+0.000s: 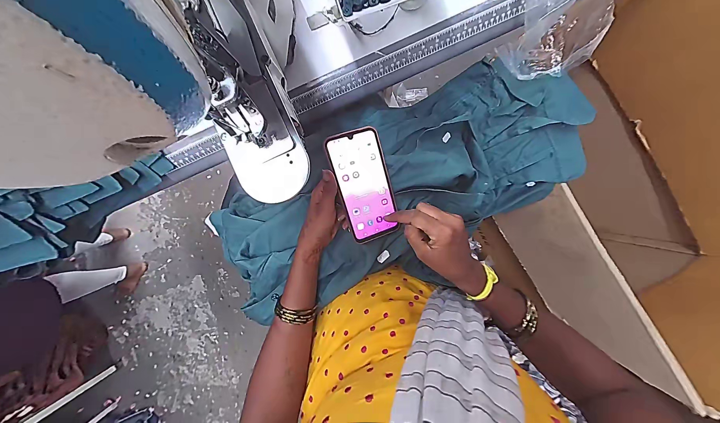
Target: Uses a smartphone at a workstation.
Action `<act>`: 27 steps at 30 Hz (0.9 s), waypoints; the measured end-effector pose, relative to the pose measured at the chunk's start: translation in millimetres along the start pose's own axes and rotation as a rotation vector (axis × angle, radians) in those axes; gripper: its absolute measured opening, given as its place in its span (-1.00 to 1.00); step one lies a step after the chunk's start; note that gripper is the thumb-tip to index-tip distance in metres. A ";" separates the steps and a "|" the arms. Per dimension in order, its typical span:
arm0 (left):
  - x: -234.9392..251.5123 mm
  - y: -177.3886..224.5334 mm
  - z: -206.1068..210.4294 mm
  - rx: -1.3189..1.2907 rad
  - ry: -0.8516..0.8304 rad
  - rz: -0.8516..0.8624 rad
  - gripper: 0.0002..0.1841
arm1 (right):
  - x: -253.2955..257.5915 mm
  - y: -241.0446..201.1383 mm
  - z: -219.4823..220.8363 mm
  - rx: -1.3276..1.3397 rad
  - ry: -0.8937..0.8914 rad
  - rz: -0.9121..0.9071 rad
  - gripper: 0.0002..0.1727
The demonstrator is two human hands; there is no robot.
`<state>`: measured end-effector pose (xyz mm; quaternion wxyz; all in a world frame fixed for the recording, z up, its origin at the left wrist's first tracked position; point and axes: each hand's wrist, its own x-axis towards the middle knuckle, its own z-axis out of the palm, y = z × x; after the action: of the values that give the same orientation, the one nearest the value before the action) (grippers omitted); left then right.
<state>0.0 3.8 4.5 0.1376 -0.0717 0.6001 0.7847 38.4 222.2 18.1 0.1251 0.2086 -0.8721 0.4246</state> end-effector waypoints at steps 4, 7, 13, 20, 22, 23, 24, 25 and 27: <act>-0.1 -0.6 -2.0 0.001 -0.014 0.003 -0.48 | -4.1 -0.5 3.7 -0.001 -0.036 -0.009 -0.70; 0.5 -0.4 -1.5 -0.013 -0.019 0.008 -0.47 | -6.8 -1.0 6.7 -0.054 -0.052 -0.053 -0.69; 0.4 -0.5 -1.3 -0.024 -0.028 0.012 -0.47 | -7.2 -2.2 8.7 -0.079 -0.061 -0.074 -0.66; 0.5 -0.3 -0.7 -0.025 -0.026 0.015 -0.48 | 4.4 -5.1 9.1 -0.168 -0.042 -0.150 -0.62; 0.5 0.2 -0.8 -0.024 -0.023 0.012 -0.47 | 7.3 -5.6 11.7 -0.190 -0.050 -0.163 -0.63; 0.6 0.4 -0.7 -0.025 -0.016 0.003 -0.46 | 7.8 -4.8 13.3 -0.194 -0.049 -0.163 -0.63; 0.7 0.6 -0.4 -0.021 -0.012 -0.002 -0.46 | 7.8 -4.8 14.1 -0.188 -0.040 -0.155 -0.63; 0.9 0.8 -0.2 -0.018 -0.007 -0.004 -0.47 | 8.0 -5.1 14.3 -0.175 -0.025 -0.140 -0.63; 0.4 0.5 -0.8 -0.016 0.004 -0.012 -0.48 | 8.1 -7.4 12.4 -0.143 -0.004 -0.105 -0.61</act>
<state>-0.5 3.0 4.7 0.1406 -0.0777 0.5938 0.7884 34.2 206.2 18.9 0.1601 0.2455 -0.8883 0.3537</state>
